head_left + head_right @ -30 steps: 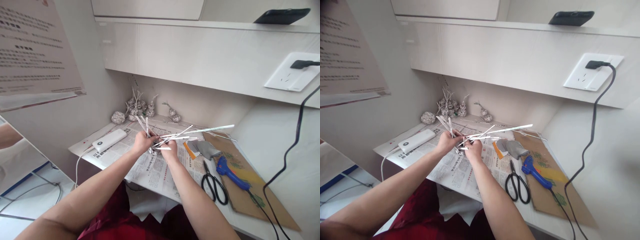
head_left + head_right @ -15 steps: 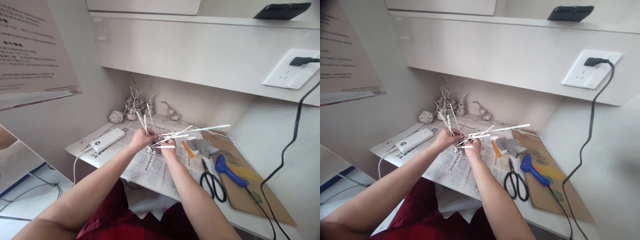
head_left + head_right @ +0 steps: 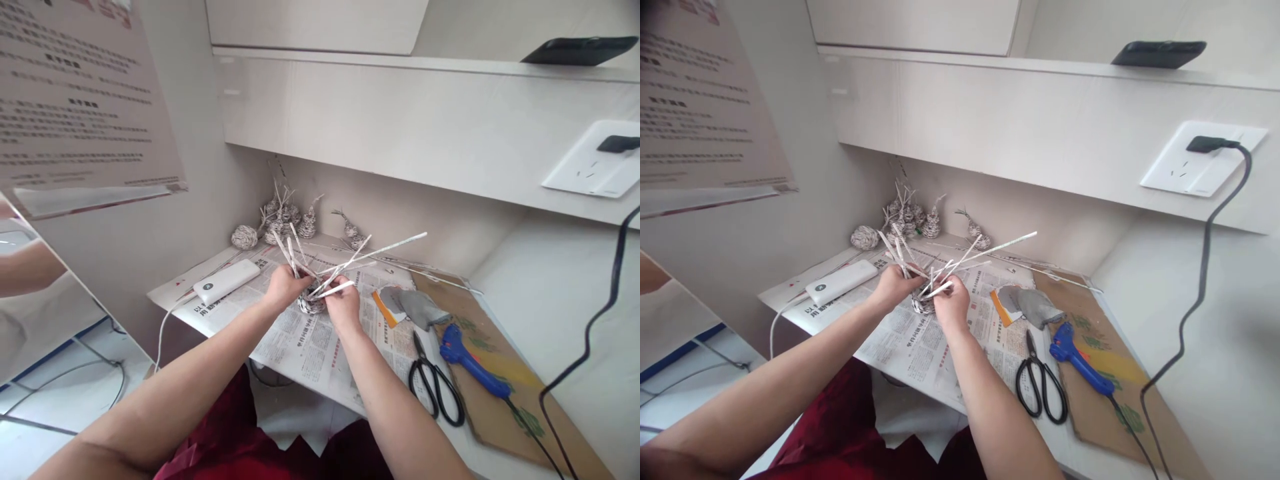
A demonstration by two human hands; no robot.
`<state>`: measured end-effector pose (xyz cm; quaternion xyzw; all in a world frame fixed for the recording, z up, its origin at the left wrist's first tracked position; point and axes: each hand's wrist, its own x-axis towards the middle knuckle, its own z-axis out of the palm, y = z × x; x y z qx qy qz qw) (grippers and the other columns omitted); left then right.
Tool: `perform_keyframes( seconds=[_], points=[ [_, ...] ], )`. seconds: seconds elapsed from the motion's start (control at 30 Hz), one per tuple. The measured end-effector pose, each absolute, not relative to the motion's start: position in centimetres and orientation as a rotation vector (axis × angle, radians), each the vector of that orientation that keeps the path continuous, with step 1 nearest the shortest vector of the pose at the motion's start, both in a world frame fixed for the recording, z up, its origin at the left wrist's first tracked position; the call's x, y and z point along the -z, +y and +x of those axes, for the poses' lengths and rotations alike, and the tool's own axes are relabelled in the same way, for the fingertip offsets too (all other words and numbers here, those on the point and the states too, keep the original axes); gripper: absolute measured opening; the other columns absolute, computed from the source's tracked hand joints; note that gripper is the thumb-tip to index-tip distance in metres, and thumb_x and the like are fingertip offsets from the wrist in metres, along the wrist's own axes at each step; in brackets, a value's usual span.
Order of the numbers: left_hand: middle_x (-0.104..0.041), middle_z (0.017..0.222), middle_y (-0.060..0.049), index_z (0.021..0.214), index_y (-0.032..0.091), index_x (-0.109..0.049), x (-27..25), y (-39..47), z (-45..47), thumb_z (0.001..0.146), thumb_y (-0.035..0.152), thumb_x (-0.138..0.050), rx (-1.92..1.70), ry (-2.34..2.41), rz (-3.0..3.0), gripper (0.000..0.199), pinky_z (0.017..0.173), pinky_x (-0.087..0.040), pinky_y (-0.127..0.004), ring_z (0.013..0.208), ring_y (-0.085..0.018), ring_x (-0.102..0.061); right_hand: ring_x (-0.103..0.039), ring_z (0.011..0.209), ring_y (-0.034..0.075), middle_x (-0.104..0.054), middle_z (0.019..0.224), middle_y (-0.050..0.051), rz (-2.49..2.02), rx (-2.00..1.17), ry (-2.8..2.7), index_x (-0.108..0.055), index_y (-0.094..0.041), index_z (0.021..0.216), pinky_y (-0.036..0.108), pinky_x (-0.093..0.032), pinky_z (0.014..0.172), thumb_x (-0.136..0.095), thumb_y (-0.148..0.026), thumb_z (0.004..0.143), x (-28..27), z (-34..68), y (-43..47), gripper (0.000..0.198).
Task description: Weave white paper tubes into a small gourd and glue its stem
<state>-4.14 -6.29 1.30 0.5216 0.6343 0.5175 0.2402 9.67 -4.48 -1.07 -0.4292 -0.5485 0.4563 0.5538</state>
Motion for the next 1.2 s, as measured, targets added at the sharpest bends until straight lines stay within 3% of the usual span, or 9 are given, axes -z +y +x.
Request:
perform_keyframes(
  seconds=[0.2,0.33,0.57,1.03,1.2],
  points=[
    [-0.071,0.068,-0.003,0.072,0.018,-0.071,-1.7,-6.5,-3.7,0.062,0.028,-0.068,-1.39,1.726,1.444,0.014,0.061,-0.048,-0.026,0.067,-0.02,-0.066,-0.061,0.061,0.017,-0.069,0.066,0.001,-1.045,-0.965,-1.401,-0.068,-0.02,0.072,0.026,-0.046,0.059,-0.067,-0.035,0.07,0.5,10.0,-5.0,0.015],
    [-0.07,0.069,-0.002,0.074,0.018,-0.069,-1.5,-6.4,-3.3,0.063,0.03,-0.068,-1.441,1.634,1.43,0.016,0.062,-0.048,-0.025,0.066,-0.018,-0.064,-0.062,0.064,0.018,-0.069,0.068,0.001,-1.054,-0.88,-1.391,-0.067,-0.02,0.076,0.026,-0.045,0.059,-0.064,-0.036,0.074,0.5,10.0,-5.0,0.017],
    [-0.069,0.069,-0.001,0.074,0.018,-0.069,-1.2,-6.6,-3.1,0.065,0.028,-0.065,-1.431,1.669,1.457,0.014,0.063,-0.046,-0.026,0.066,-0.017,-0.063,-0.061,0.062,0.017,-0.069,0.07,0.001,-1.041,-1.091,-1.29,-0.067,-0.02,0.078,0.026,-0.047,0.058,-0.068,-0.039,0.069,1.4,9.6,-4.4,0.021],
    [-0.073,0.073,-0.002,0.069,0.018,-0.068,-1.9,-6.9,-3.0,0.065,0.029,-0.068,-1.344,1.769,1.505,0.012,0.066,-0.046,-0.026,0.071,-0.019,-0.066,-0.064,0.067,0.019,-0.07,0.072,0.002,-1.045,-0.986,-1.309,-0.067,-0.02,0.08,0.027,-0.048,0.063,-0.065,-0.041,0.072,1.9,9.6,-4.1,0.022],
    [-0.072,0.07,-0.001,0.078,0.02,-0.074,-2.8,-7.2,-2.9,0.066,0.03,-0.068,-1.255,1.839,1.58,0.016,0.062,-0.044,-0.026,0.07,-0.02,-0.067,-0.066,0.073,0.019,-0.072,0.079,0.002,-0.985,-1.018,-1.257,-0.068,-0.02,0.088,0.027,-0.05,0.065,-0.062,-0.036,0.074,2.0,9.3,-4.3,0.022]
  ],
)
